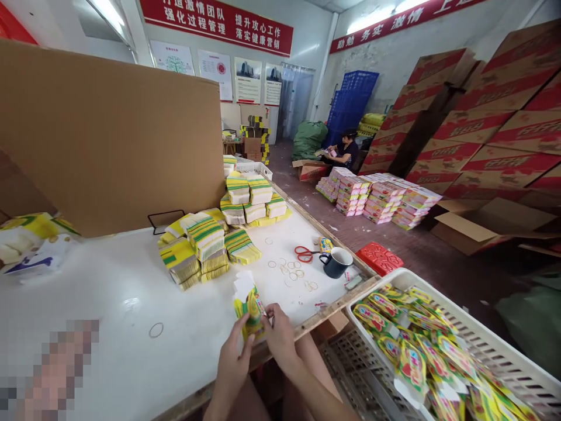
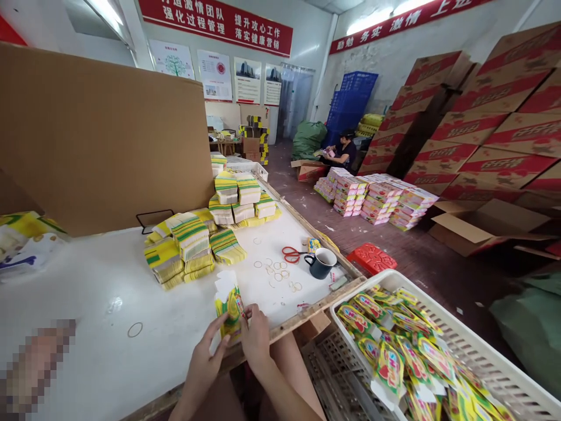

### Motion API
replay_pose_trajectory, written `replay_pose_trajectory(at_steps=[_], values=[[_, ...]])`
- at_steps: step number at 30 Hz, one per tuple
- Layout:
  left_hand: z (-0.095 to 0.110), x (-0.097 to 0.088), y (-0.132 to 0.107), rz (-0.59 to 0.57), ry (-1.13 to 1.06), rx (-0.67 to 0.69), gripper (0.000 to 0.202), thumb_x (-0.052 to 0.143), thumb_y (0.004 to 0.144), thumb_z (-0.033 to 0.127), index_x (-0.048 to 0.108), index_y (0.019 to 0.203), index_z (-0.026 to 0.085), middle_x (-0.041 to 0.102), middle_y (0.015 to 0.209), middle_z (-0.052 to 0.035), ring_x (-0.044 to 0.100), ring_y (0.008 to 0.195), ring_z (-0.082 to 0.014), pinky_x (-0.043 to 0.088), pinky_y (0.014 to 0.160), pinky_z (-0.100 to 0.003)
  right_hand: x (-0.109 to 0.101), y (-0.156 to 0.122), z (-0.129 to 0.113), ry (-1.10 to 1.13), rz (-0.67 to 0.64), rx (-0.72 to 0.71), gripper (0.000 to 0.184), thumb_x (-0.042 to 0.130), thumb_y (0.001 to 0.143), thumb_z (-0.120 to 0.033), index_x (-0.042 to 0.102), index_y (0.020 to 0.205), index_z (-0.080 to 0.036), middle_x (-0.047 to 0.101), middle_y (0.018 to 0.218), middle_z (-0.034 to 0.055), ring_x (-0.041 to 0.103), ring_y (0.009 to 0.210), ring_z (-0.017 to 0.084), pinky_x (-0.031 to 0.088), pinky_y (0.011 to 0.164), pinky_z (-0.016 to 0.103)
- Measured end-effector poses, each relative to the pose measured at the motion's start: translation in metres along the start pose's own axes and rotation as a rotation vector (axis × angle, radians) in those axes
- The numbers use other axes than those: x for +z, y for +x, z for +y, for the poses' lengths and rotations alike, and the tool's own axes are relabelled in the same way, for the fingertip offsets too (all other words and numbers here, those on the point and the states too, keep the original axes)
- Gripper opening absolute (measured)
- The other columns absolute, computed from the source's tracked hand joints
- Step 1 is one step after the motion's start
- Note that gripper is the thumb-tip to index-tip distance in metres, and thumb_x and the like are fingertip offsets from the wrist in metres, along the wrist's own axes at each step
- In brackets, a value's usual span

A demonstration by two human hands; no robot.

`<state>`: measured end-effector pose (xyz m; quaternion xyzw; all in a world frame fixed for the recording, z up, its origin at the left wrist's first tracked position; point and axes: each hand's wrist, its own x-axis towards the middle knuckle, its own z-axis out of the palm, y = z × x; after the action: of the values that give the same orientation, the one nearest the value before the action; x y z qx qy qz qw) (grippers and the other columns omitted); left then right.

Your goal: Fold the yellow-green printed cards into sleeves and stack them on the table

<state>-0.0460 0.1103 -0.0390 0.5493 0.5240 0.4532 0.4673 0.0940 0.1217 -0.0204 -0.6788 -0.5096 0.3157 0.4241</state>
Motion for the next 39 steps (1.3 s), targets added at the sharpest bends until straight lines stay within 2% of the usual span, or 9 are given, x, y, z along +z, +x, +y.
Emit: replay_pose_trajectory(at_steps=[4, 8, 15, 19, 23, 27, 32, 36, 39], values=[[0.021, -0.014, -0.004, 0.119, -0.206, -0.080, 0.046, 0.058, 0.080, 0.044, 0.055, 0.117, 0.017, 0.060, 0.127, -0.0153, 0.054, 0.119, -0.0312, 0.041, 0.102, -0.047, -0.014, -0.008, -0.011, 0.287, -0.082, 0.040, 0.014, 0.054, 0.080, -0.033, 0.054, 0.083, -0.019, 0.064, 0.076, 0.0043, 0.061, 0.072, 0.020, 0.047, 0.067, 0.031], [0.045, -0.017, -0.007, 0.028, -0.414, -0.161, 0.041, 0.064, 0.075, 0.048, 0.065, 0.101, 0.016, 0.072, 0.106, -0.0134, 0.066, 0.100, -0.0312, 0.053, 0.086, -0.044, -0.023, -0.019, -0.023, 0.529, -0.173, 0.098, 0.030, 0.066, 0.073, -0.045, 0.056, 0.083, -0.018, 0.065, 0.073, 0.0037, 0.062, 0.068, 0.018, 0.048, 0.066, 0.030], [0.072, -0.008, -0.020, -0.160, -0.834, -0.320, 0.042, 0.074, 0.068, 0.044, 0.070, 0.102, 0.020, 0.072, 0.112, -0.0106, 0.065, 0.103, -0.0282, 0.051, 0.089, -0.037, -0.033, -0.033, -0.041, 0.745, -0.274, 0.162, 0.033, 0.075, 0.067, -0.043, 0.064, 0.080, -0.015, 0.068, 0.079, 0.0045, 0.062, 0.073, 0.016, 0.048, 0.072, 0.029], [0.078, -0.006, -0.023, -0.159, -0.796, -0.292, 0.041, 0.077, 0.067, 0.038, 0.070, 0.103, 0.019, 0.073, 0.109, -0.0102, 0.067, 0.098, -0.0282, 0.054, 0.081, -0.034, -0.038, -0.035, -0.041, 0.773, -0.306, 0.166, 0.030, 0.077, 0.067, -0.040, 0.067, 0.080, -0.015, 0.069, 0.080, 0.0037, 0.061, 0.073, 0.015, 0.047, 0.073, 0.028], [0.072, -0.002, -0.021, -0.041, -0.721, -0.298, 0.039, 0.074, 0.069, 0.040, 0.068, 0.100, 0.017, 0.076, 0.093, -0.0094, 0.070, 0.088, -0.0278, 0.057, 0.071, -0.034, -0.036, -0.038, -0.042, 0.735, -0.333, 0.150, 0.029, 0.076, 0.067, -0.040, 0.067, 0.076, -0.014, 0.068, 0.073, 0.0026, 0.060, 0.069, 0.016, 0.047, 0.069, 0.029], [0.065, 0.002, -0.018, 0.003, -0.675, -0.285, 0.036, 0.072, 0.070, 0.040, 0.065, 0.096, 0.018, 0.076, 0.089, -0.0078, 0.070, 0.085, -0.0255, 0.057, 0.069, -0.033, -0.032, -0.041, -0.039, 0.557, -0.246, 0.101, 0.026, 0.069, 0.073, -0.039, 0.063, 0.071, -0.014, 0.062, 0.064, -0.0001, 0.054, 0.060, 0.013, 0.043, 0.059, 0.025], [0.068, -0.001, -0.019, 0.097, -0.500, -0.205, 0.059, 0.075, 0.067, 0.034, 0.045, 0.116, 0.022, 0.074, 0.083, -0.0026, 0.071, 0.081, -0.0223, 0.055, 0.071, -0.030, -0.038, -0.040, -0.042, 0.416, -0.181, 0.046, 0.015, 0.066, 0.075, -0.029, 0.061, 0.080, -0.016, 0.062, 0.071, -0.0003, 0.048, 0.058, 0.011, 0.040, 0.057, 0.023], [0.080, -0.008, -0.024, -0.048, -0.448, -0.184, 0.073, 0.070, 0.072, 0.037, 0.029, 0.131, 0.024, 0.072, 0.096, -0.0067, 0.070, 0.087, -0.0262, 0.056, 0.071, -0.033, -0.053, -0.038, -0.052, 0.338, -0.266, -0.054, 0.044, 0.062, 0.077, -0.023, 0.049, 0.119, -0.023, 0.062, 0.090, 0.0009, 0.050, 0.060, 0.012, 0.041, 0.056, 0.023], [0.085, -0.015, -0.027, -0.191, -0.475, -0.211, 0.078, 0.069, 0.073, 0.038, 0.028, 0.138, 0.025, 0.070, 0.106, -0.0100, 0.068, 0.093, -0.0289, 0.055, 0.077, -0.036, -0.062, -0.035, -0.056, 0.350, -0.354, -0.123, 0.047, 0.059, 0.081, -0.025, 0.046, 0.125, -0.026, 0.060, 0.095, 0.0015, 0.053, 0.066, 0.012, 0.043, 0.060, 0.023]])
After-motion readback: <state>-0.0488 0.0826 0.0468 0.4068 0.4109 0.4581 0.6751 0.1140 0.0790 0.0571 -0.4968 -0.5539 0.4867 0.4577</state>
